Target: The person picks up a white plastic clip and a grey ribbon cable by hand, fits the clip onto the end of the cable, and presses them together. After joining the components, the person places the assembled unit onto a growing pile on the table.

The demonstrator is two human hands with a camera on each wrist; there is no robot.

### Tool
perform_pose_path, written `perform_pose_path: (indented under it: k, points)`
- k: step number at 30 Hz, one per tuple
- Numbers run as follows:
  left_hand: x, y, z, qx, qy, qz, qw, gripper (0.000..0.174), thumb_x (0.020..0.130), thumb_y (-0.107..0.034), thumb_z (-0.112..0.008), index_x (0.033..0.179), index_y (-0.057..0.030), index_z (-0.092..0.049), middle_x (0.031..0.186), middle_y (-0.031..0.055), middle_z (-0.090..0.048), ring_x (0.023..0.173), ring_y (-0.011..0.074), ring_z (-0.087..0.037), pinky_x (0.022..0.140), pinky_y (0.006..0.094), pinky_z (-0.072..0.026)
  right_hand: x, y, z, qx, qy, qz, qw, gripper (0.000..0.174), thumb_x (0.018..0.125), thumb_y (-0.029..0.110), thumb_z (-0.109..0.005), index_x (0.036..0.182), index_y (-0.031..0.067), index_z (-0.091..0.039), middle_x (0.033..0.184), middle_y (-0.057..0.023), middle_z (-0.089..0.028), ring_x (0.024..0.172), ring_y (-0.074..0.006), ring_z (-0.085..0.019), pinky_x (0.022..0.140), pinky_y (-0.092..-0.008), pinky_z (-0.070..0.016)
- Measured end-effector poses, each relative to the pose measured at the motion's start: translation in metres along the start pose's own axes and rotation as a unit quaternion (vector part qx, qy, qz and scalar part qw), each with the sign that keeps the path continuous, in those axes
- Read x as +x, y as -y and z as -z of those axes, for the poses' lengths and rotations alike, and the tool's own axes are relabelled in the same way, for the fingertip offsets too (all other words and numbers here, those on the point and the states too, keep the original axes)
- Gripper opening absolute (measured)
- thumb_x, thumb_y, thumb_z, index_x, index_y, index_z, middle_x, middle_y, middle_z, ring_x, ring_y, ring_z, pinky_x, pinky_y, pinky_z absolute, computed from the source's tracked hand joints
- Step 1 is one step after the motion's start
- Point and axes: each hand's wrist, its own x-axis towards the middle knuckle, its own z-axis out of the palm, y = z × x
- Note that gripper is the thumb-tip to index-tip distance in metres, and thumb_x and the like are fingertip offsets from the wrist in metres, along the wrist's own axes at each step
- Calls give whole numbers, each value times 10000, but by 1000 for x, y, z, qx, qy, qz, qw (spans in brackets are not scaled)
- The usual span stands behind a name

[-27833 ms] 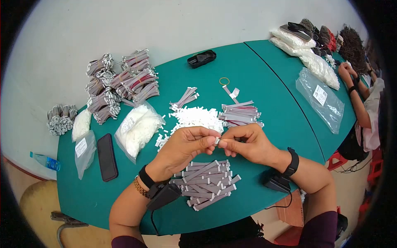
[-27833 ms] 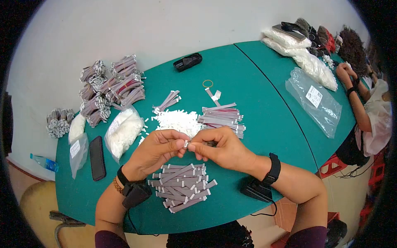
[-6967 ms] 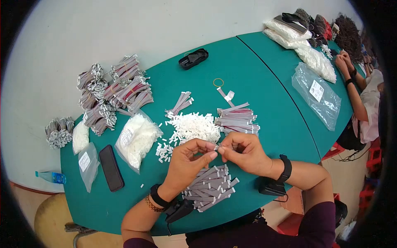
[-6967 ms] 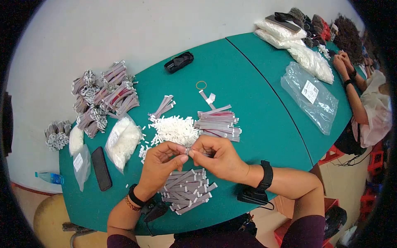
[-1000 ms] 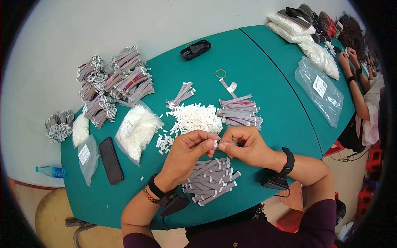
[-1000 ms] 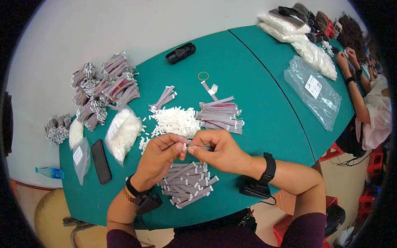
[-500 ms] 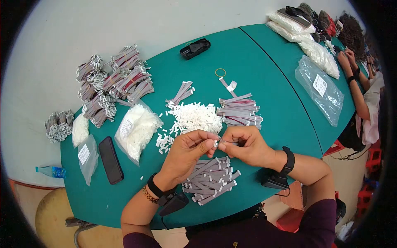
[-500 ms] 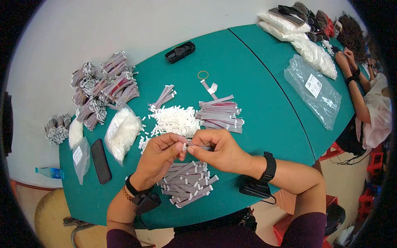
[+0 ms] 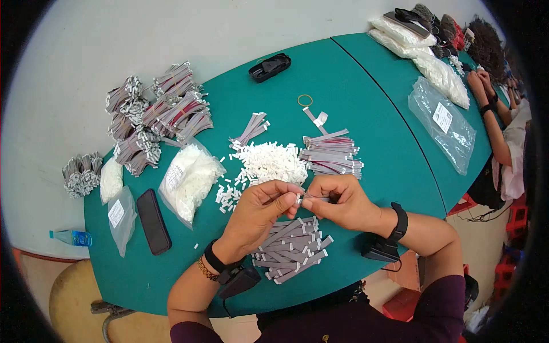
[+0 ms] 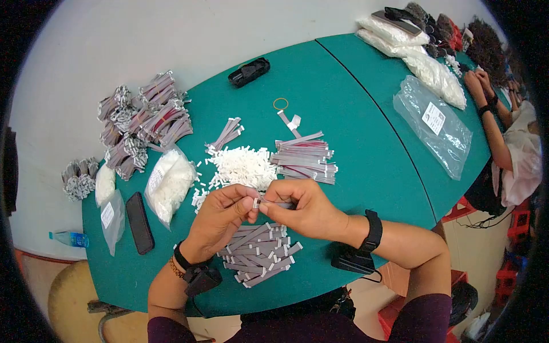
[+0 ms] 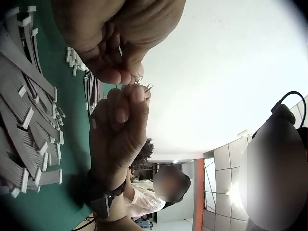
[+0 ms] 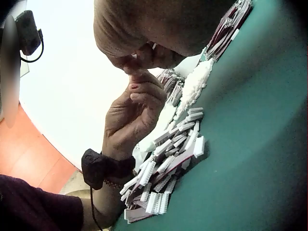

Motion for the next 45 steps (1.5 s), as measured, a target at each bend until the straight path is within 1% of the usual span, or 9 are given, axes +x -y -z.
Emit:
perform_pose_path:
  k: [19, 22, 25, 43, 45]
  points:
    - [0, 1, 0, -7, 2, 2, 1000, 162, 871, -86, -589, 1000, 12, -590, 855, 51, -604, 753, 113, -542, 688, 239, -437, 0, -5, 1, -14, -5, 12, 1000, 129, 869, 101, -595, 776, 14, -570, 659, 48, -502, 596, 3, -411, 498, -190, -317]
    - [0, 1, 0, -7, 1, -2, 1000, 159, 871, -80, -586, 1002, 10, -588, 854, 56, -604, 753, 122, -541, 691, 241, -440, 0, -3, 0, 5, -4, 5, 1000, 126, 868, 101, -596, 779, 15, -572, 658, 47, -505, 590, 3, -411, 496, -190, -317]
    - [0, 2, 0, -13, -3, -3, 1000, 163, 875, -66, -578, 1003, 33, -595, 867, 59, -601, 755, 98, -540, 694, 230, -447, 0, -5, 1, 12, -4, -3, 1000, 123, 867, 101, -598, 781, 18, -574, 654, 47, -508, 583, 2, -414, 494, -188, -318]
    - [0, 0, -1, -16, 2, 2, 1000, 167, 874, -70, -580, 1007, 30, -590, 866, 58, -601, 756, 100, -540, 696, 231, -447, 0, -2, 1, 0, -3, -1, 1000, 125, 865, 97, -598, 773, 17, -571, 672, 48, -513, 602, 1, -416, 504, -190, -324]
    - [-1, 1, -1, -13, 1, 3, 1000, 154, 875, -72, -579, 1003, 14, -585, 868, 54, -600, 745, 110, -537, 687, 233, -442, 0, -2, 0, -1, -5, 2, 1000, 122, 864, 96, -599, 775, 17, -573, 675, 47, -517, 603, 0, -418, 507, -190, -326]
